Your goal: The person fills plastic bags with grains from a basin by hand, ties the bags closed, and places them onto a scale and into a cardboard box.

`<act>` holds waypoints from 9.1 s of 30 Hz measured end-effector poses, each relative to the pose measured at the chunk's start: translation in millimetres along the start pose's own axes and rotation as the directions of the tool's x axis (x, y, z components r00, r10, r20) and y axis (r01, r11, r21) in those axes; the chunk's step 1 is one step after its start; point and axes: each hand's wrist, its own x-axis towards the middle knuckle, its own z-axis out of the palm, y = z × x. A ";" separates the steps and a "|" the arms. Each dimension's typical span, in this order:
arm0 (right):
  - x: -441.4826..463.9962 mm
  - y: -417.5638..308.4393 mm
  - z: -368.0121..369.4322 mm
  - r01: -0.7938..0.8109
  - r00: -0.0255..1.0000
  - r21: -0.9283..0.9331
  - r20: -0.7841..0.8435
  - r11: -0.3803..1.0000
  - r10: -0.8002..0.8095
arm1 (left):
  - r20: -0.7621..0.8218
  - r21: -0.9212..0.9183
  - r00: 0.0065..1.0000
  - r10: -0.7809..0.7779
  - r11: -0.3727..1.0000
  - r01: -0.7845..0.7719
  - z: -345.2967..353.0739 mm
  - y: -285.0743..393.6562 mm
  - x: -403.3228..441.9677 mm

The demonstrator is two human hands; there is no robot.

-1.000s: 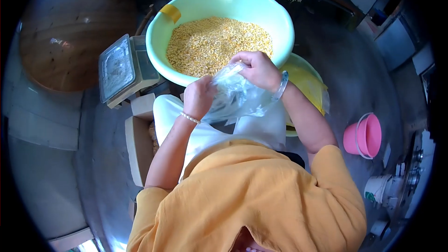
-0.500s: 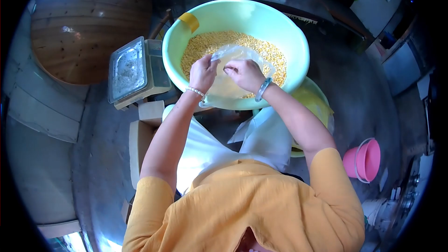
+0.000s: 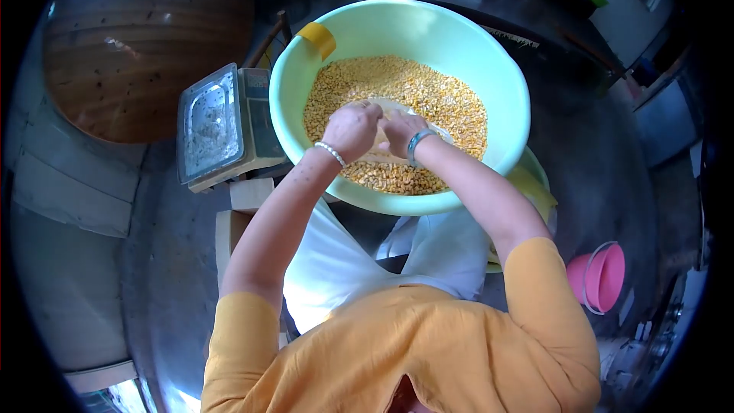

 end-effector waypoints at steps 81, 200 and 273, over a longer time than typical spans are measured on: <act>35.0 105.3 90.1 -0.468 0.880 0.365 0.106 0.805 0.464 | 0.238 0.162 0.753 -0.614 0.789 0.592 12.4 -74.8 2.9; 57.4 7.4 11.5 -0.002 0.992 0.430 -0.116 0.903 0.058 | 0.185 0.081 0.805 -0.564 0.825 0.560 16.8 -75.0 -1.4; 108.3 -47.8 38.0 -0.166 0.985 0.550 0.053 0.818 0.164 | 0.127 0.074 0.780 -0.613 0.790 0.609 4.6 -66.8 -2.1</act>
